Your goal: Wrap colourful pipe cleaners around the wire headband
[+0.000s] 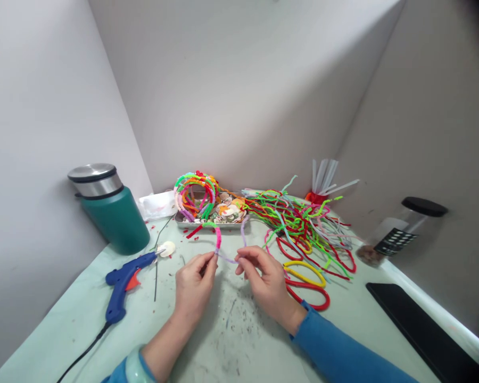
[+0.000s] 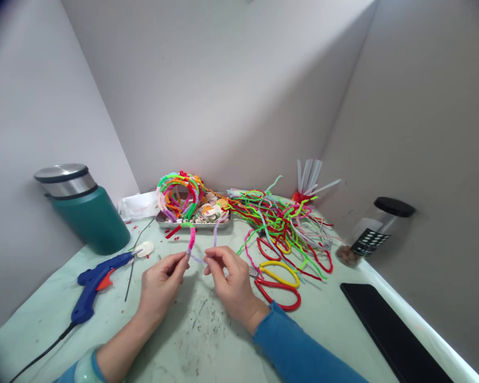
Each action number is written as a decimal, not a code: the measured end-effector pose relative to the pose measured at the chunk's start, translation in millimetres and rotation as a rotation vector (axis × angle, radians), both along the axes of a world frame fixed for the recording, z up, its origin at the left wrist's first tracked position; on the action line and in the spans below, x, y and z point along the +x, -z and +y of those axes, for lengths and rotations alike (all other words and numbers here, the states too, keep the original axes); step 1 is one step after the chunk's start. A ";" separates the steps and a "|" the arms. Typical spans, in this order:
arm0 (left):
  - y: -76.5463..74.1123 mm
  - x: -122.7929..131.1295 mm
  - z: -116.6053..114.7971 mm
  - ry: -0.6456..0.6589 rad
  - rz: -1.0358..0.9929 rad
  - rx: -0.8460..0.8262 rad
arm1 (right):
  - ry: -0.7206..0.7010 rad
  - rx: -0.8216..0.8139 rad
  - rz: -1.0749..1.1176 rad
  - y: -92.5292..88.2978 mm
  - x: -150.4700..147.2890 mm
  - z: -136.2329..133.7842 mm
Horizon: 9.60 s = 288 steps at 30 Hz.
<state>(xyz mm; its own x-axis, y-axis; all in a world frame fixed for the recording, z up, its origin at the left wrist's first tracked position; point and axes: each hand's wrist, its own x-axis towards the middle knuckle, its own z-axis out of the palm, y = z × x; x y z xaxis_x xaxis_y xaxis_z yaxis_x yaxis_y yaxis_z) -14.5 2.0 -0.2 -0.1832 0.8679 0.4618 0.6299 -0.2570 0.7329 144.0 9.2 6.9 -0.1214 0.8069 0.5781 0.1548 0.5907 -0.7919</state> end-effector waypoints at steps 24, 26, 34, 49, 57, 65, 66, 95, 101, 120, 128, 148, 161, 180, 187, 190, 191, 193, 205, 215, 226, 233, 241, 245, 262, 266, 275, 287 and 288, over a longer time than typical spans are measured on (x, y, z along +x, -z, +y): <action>-3.0 5.0 -3.0 0.207 0.136 -0.187 | -0.018 -0.018 -0.070 -5.5 1.7 5.6; -4.3 4.8 -2.6 0.197 0.106 -0.202 | 0.052 -0.077 -0.070 -3.6 1.9 7.9; -6.0 5.3 -3.4 0.232 0.080 -0.215 | -0.202 -0.643 -0.010 8.8 -3.1 18.9; -8.3 9.9 -3.9 0.156 -0.012 -0.346 | -0.243 -0.728 0.211 6.7 -9.8 14.6; 1.7 6.8 1.7 0.159 -0.176 -0.326 | -0.246 -0.713 0.232 9.7 -8.9 15.4; -0.8 9.1 -5.9 0.131 0.128 -0.047 | -0.300 -0.715 0.305 16.7 -7.2 17.0; -0.9 9.2 -7.0 0.134 0.145 -0.020 | -0.308 -0.715 0.312 17.7 -6.9 17.4; -2.0 5.5 -0.1 0.264 -0.081 -0.192 | -0.250 -0.540 0.206 19.7 -3.9 20.6; -0.6 1.3 3.7 0.272 -0.176 -0.214 | -0.070 -0.079 -0.249 11.3 2.6 12.1; -3.5 -0.2 6.1 0.188 -0.180 -0.191 | 0.084 0.087 -0.321 13.8 2.5 8.0; -2.5 -1.6 9.5 0.246 -0.150 -0.143 | 0.131 -0.039 -0.268 22.3 4.4 15.2; -1.4 3.5 8.0 0.148 -0.047 -0.096 | -0.242 -0.709 0.746 20.0 0.0 25.1; 1.5 3.4 11.2 0.112 0.020 -0.078 | -0.354 -0.621 0.620 9.9 -3.5 10.8; 3.7 20.3 -1.5 0.353 0.503 -0.061 | -0.430 -0.530 0.499 -4.0 -2.2 9.2; 2.2 15.0 4.7 0.242 0.186 -0.197 | -0.294 -0.501 0.339 -2.9 -0.1 15.3; 2.0 9.4 8.7 0.179 0.037 -0.282 | -0.149 -0.467 0.252 3.6 1.3 17.6; 1.8 8.1 9.5 0.182 0.003 -0.304 | -0.115 -0.483 0.227 6.0 1.0 18.4; 1.4 7.0 10.1 0.213 -0.025 -0.320 | -0.085 -0.557 0.167 9.9 -0.3 20.1; 1.5 8.1 3.7 0.341 0.029 -0.340 | -0.254 -0.687 0.196 15.9 -3.6 20.1; 3.7 12.3 3.4 0.177 -0.018 -0.116 | -0.281 -0.704 0.337 20.9 -6.4 17.9; 1.3 11.7 1.8 0.236 0.122 0.067 | -0.341 -0.745 0.432 21.1 -5.6 20.3; 2.0 9.6 3.9 0.321 0.145 0.084 | -0.323 -0.737 0.442 20.3 -4.8 20.8; 4.7 8.4 2.3 0.408 0.181 0.015 | -0.298 -0.705 0.450 21.0 -3.7 20.4; 2.5 8.7 1.8 0.404 0.113 -0.006 | -0.310 -0.689 0.418 20.7 -4.3 21.0; -0.4 1.5 6.0 0.158 -0.082 -0.111 | 0.135 0.140 -0.326 13.3 0.7 7.0; 2.4 2.2 5.8 0.181 0.030 -0.077 | 0.148 0.284 -0.420 8.5 2.1 4.9; 3.3 6.1 3.3 0.257 0.220 0.011 | 0.105 0.377 -0.628 12.2 3.5 0.4; 2.5 1.0 7.2 0.126 -0.032 -0.117 | 0.074 0.664 -0.502 2.8 8.7 -9.8; 2.5 -0.1 7.9 0.108 -0.049 -0.125 | -0.017 0.689 -0.529 3.2 8.3 -11.6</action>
<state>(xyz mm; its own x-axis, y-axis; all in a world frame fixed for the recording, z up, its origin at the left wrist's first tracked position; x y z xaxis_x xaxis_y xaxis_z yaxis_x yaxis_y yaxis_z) -14.6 9.9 -2.7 -0.1055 0.9337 0.3421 0.5660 -0.2264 0.7927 152.3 -2.4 3.7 -0.5207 0.2936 0.8016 0.3885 0.9176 -0.0838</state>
